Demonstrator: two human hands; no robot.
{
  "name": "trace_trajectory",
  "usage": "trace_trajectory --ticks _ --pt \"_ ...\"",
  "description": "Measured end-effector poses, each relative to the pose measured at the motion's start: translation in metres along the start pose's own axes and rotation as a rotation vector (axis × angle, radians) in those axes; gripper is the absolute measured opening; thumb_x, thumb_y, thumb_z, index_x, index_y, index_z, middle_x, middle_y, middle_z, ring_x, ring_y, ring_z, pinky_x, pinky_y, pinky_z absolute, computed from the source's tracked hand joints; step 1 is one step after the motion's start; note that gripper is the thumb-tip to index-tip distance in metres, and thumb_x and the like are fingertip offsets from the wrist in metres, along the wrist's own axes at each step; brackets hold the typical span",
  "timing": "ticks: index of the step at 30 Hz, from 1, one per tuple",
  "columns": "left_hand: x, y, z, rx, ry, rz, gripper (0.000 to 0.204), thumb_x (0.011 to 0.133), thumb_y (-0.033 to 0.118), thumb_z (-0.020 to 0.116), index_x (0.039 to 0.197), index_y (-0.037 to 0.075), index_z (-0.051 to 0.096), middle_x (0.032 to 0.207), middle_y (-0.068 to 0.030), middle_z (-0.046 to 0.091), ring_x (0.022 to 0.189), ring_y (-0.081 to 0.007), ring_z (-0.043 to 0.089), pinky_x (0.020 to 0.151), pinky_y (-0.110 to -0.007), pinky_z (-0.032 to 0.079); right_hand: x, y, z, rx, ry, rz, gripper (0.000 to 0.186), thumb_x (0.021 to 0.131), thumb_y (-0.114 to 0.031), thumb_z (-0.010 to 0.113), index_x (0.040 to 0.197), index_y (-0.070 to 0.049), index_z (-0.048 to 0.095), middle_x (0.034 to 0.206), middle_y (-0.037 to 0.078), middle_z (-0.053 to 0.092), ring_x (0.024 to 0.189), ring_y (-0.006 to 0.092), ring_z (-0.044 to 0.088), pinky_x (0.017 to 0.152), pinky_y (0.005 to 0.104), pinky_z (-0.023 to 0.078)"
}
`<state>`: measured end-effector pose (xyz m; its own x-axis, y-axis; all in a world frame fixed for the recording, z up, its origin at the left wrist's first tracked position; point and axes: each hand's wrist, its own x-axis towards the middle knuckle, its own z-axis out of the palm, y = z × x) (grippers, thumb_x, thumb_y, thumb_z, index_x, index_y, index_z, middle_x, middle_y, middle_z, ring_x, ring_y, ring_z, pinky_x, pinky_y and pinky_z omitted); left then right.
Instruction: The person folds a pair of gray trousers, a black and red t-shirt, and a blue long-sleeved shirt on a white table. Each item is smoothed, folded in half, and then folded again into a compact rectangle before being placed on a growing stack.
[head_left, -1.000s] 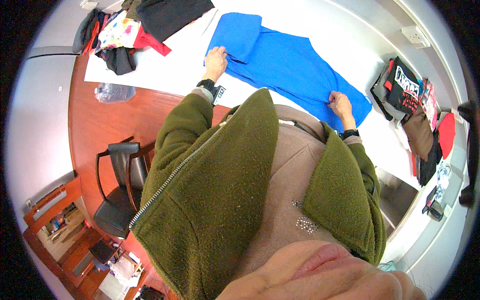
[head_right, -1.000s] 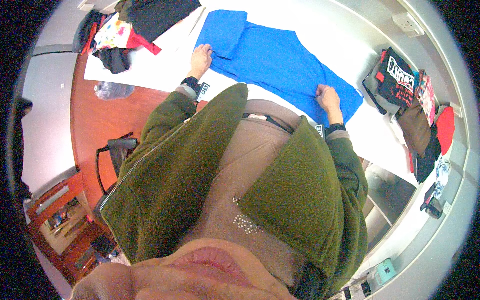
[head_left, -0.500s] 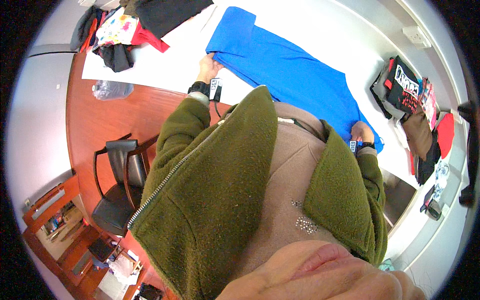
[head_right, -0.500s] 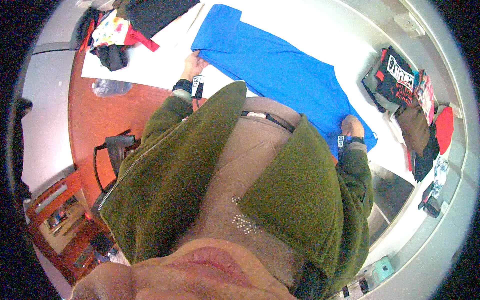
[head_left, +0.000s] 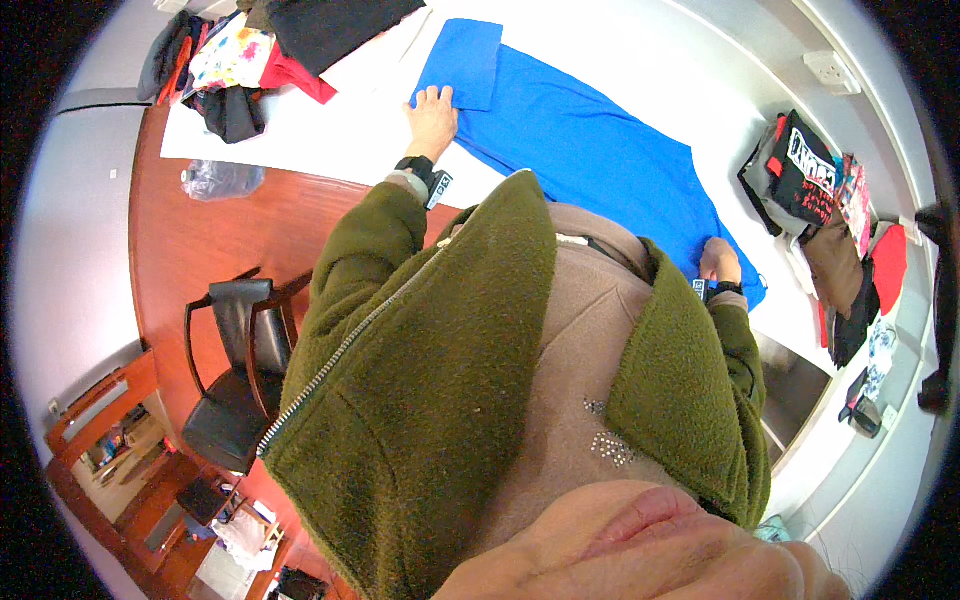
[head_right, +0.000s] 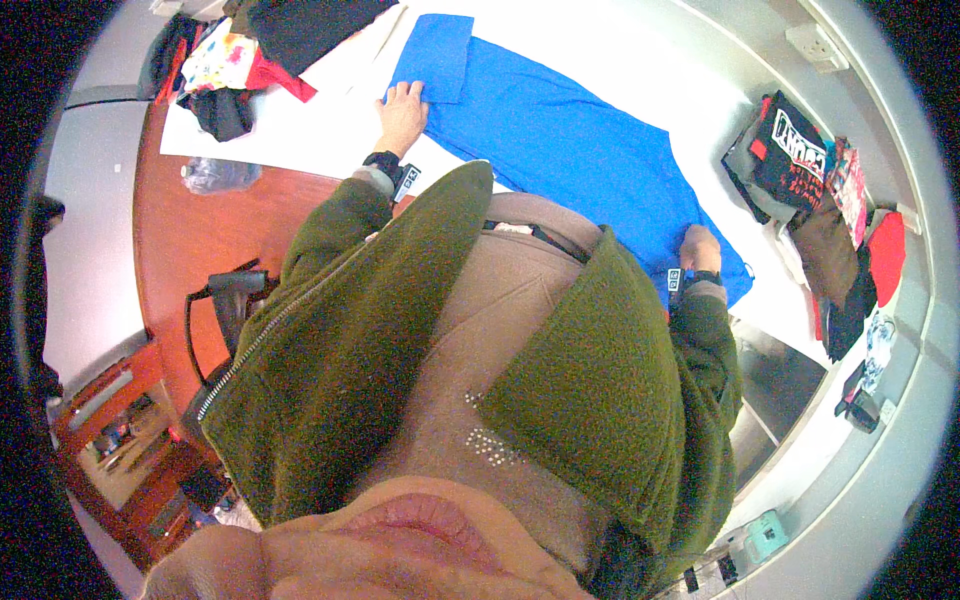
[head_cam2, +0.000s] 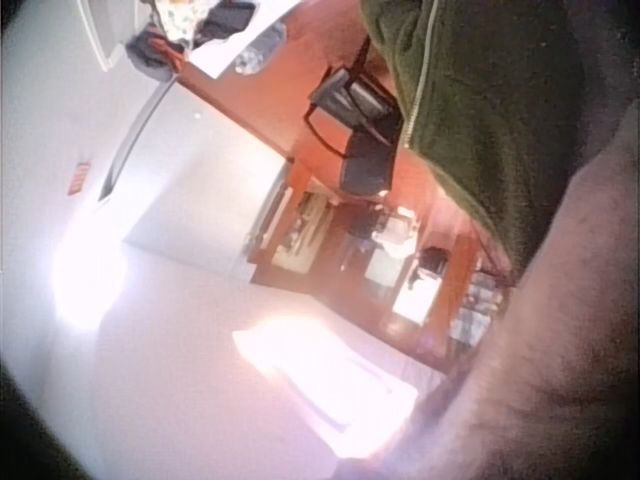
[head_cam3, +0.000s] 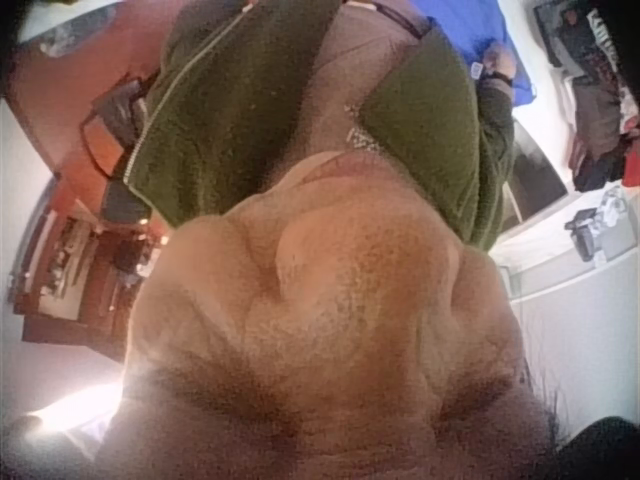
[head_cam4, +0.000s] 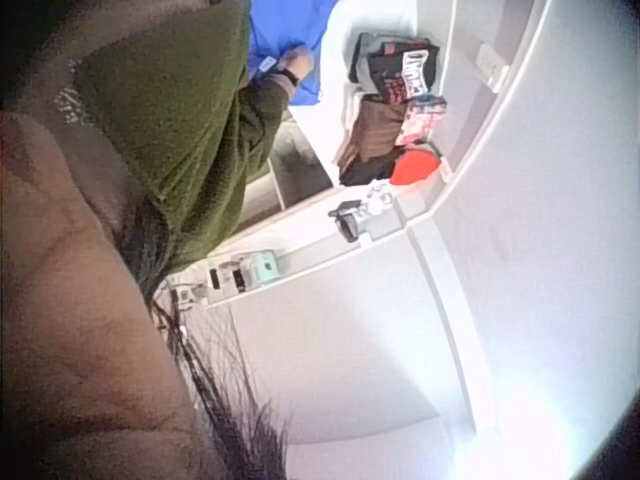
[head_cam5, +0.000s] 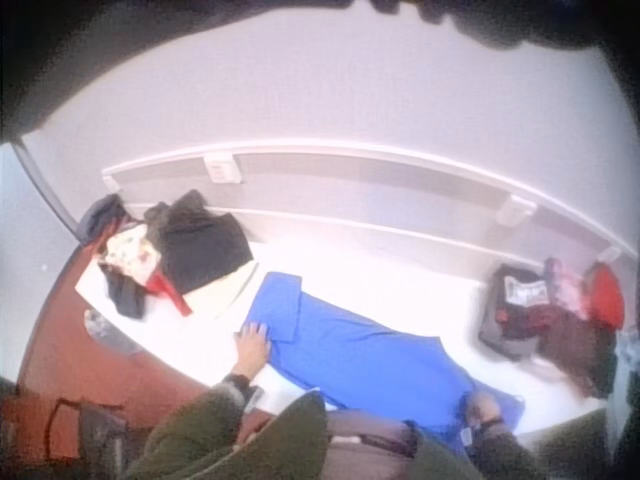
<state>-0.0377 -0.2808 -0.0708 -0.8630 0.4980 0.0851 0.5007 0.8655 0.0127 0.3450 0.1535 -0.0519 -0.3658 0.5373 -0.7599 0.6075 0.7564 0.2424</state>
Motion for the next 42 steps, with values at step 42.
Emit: trace_trajectory --ticks 42 --pt "-0.014 0.135 -0.176 -0.957 0.063 0.673 0.024 0.086 0.018 0.066 0.105 0.004 0.062 0.088 -0.0106 0.055 0.075 -0.0249 0.056 0.064 -0.034 0.049 -0.148 -0.197 -0.174 1.593 0.207 -1.085 0.052 0.082 -0.028 0.073 0.120 0.001 0.052 0.105 0.010 0.064 0.093 0.0159 0.062 0.080 0.0299 0.051"
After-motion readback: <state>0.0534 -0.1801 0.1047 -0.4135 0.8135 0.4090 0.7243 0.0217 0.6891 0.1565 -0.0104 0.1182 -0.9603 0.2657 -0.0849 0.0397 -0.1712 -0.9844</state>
